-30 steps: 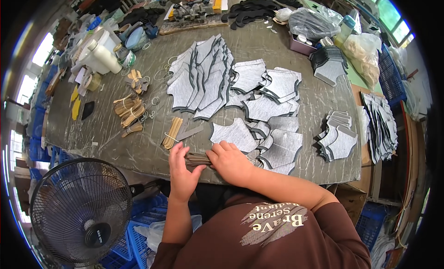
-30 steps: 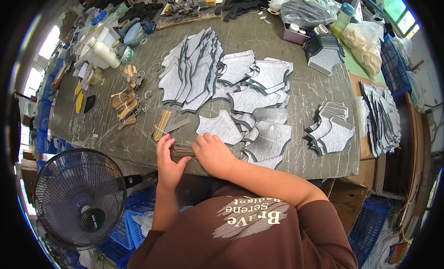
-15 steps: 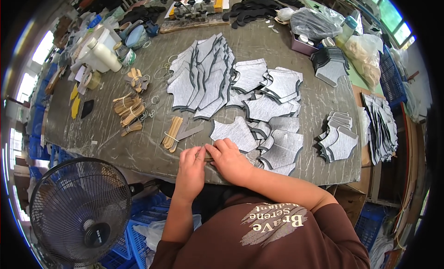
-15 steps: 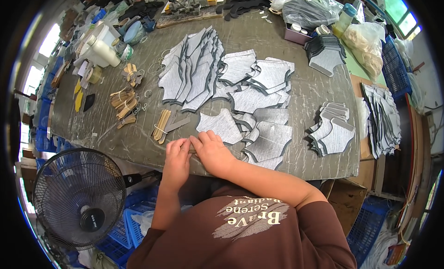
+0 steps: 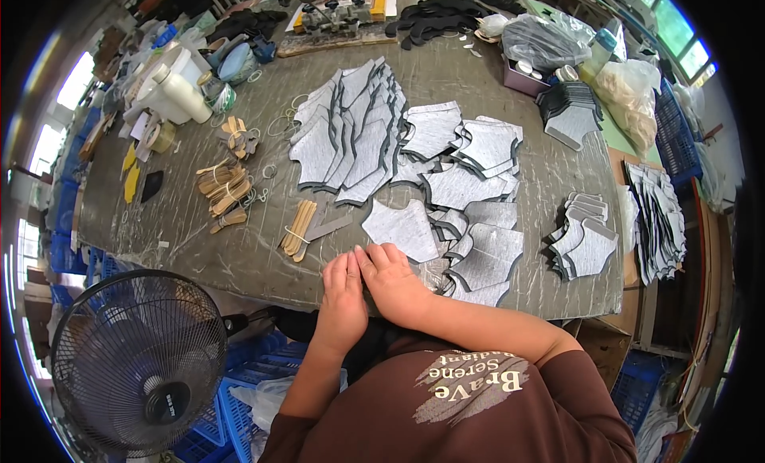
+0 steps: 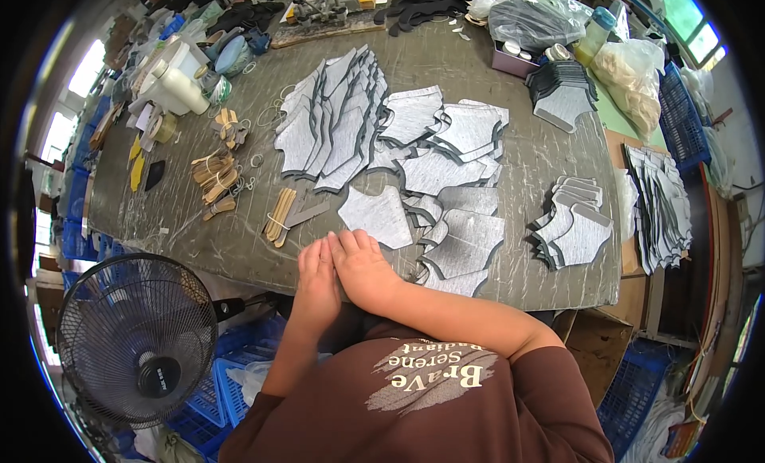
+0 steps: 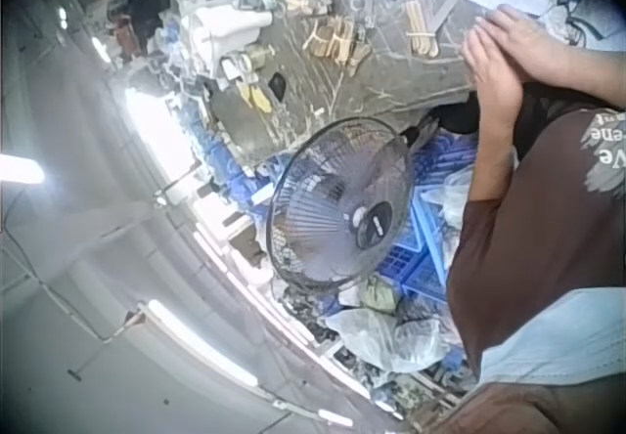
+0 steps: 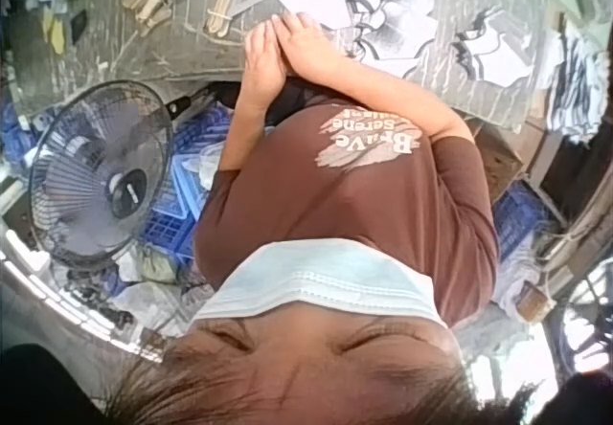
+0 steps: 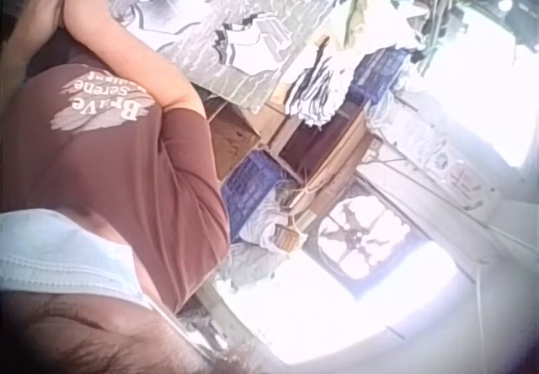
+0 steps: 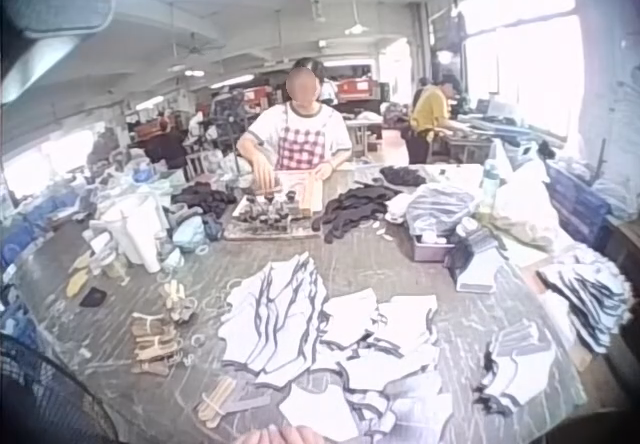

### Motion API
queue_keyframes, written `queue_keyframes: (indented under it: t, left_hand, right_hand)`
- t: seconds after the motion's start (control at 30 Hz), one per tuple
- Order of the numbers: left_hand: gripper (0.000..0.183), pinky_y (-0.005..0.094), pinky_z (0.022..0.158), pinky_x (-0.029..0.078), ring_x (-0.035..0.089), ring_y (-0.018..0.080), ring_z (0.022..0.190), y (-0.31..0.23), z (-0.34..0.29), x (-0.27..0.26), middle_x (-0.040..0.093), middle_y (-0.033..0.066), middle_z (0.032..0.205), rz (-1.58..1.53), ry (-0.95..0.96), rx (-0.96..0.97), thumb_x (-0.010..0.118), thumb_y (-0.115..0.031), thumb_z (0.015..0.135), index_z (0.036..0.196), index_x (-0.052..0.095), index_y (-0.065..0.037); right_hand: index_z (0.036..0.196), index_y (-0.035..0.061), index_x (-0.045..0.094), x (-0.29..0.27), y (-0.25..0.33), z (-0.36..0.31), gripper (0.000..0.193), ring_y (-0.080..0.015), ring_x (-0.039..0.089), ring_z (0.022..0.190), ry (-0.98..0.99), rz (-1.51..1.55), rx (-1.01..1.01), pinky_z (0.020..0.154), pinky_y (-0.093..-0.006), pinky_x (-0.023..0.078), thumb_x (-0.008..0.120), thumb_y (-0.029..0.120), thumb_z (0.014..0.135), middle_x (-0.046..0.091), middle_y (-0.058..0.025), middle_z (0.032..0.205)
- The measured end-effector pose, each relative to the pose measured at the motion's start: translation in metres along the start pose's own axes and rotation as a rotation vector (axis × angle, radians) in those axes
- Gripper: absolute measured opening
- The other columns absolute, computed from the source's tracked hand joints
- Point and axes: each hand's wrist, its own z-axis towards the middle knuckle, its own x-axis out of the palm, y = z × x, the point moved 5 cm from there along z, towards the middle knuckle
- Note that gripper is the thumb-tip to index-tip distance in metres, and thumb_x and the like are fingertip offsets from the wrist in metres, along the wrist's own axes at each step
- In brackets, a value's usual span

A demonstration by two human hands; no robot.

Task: Applying adhesive to the edges of cut fabric shoe components using a small brush/stick.

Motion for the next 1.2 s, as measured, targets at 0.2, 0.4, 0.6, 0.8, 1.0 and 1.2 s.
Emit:
queue_keyframes:
  t: [0.2,0.4,0.6,0.8,1.0,1.2]
  left_hand:
    - [0.060,0.0393,0.104,0.034,0.041,0.0355,0.127,0.011,-0.002,-0.010,0.040,0.0237,0.136,-0.383,-0.101,-0.150,0.038,0.008,0.084,0.142,0.019,0.007]
    - [0.028,0.0410,0.092,0.040,0.052,0.0337,0.101,0.036,0.035,-0.042,0.059,0.0148,0.111,0.125,-0.300,-0.085,0.055,0.003,0.078,0.106,0.061,0.002]
    - [0.020,0.0400,0.080,0.041,0.054,0.0262,0.089,0.046,0.049,-0.030,0.064,0.0061,0.088,0.246,-0.297,0.017,0.063,0.002,0.073,0.091,0.066,-0.004]
    - [0.011,0.0320,0.072,0.047,0.059,0.0263,0.077,0.057,0.030,-0.036,0.064,0.0121,0.087,-0.313,-0.393,-0.218,0.060,0.006,0.077,0.086,0.065,0.002]
    - [0.012,0.0296,0.061,0.047,0.061,0.0216,0.068,0.040,0.021,-0.041,0.065,0.0116,0.076,-0.307,-0.169,-0.030,0.064,0.008,0.069,0.080,0.065,0.001]
    - [0.008,0.0285,0.061,0.047,0.061,0.0193,0.066,0.052,0.012,-0.035,0.065,0.0111,0.075,-0.660,0.027,-0.310,0.064,0.005,0.075,0.082,0.065,0.002]
  right_hand:
    - [0.122,-0.0025,0.051,-0.005,0.000,-0.002,0.046,-0.0304,0.045,0.100,-0.020,0.031,-0.061,0.088,-0.0397,0.037,0.053,0.013,0.079,0.048,-0.0149,0.108]
    - [0.123,0.0057,0.055,-0.004,-0.001,-0.001,0.044,-0.0312,0.044,0.100,0.064,0.032,-0.015,0.088,-0.0411,0.037,0.052,0.012,0.079,0.048,-0.0129,0.103]
    - [0.118,0.0026,0.056,-0.004,-0.003,-0.006,0.041,-0.0295,0.045,0.097,0.009,0.062,-0.076,0.087,-0.0393,0.038,0.051,0.009,0.078,0.048,-0.0122,0.100]
    - [0.105,0.0030,0.056,-0.012,0.001,-0.003,0.030,-0.0290,0.046,0.096,-0.013,0.079,-0.131,0.086,-0.0384,0.039,0.051,0.010,0.077,0.048,-0.0118,0.098]
    - [0.102,0.0035,0.057,-0.025,0.009,0.000,0.027,-0.0272,0.047,0.098,-0.231,0.045,-0.226,0.083,-0.0383,0.040,0.051,0.011,0.077,0.050,-0.0096,0.098]
    - [0.104,0.0027,0.057,-0.023,0.022,-0.014,0.031,-0.0238,0.049,0.094,-0.018,0.061,-0.364,0.079,-0.0352,0.039,0.052,0.015,0.076,0.053,-0.0066,0.094]
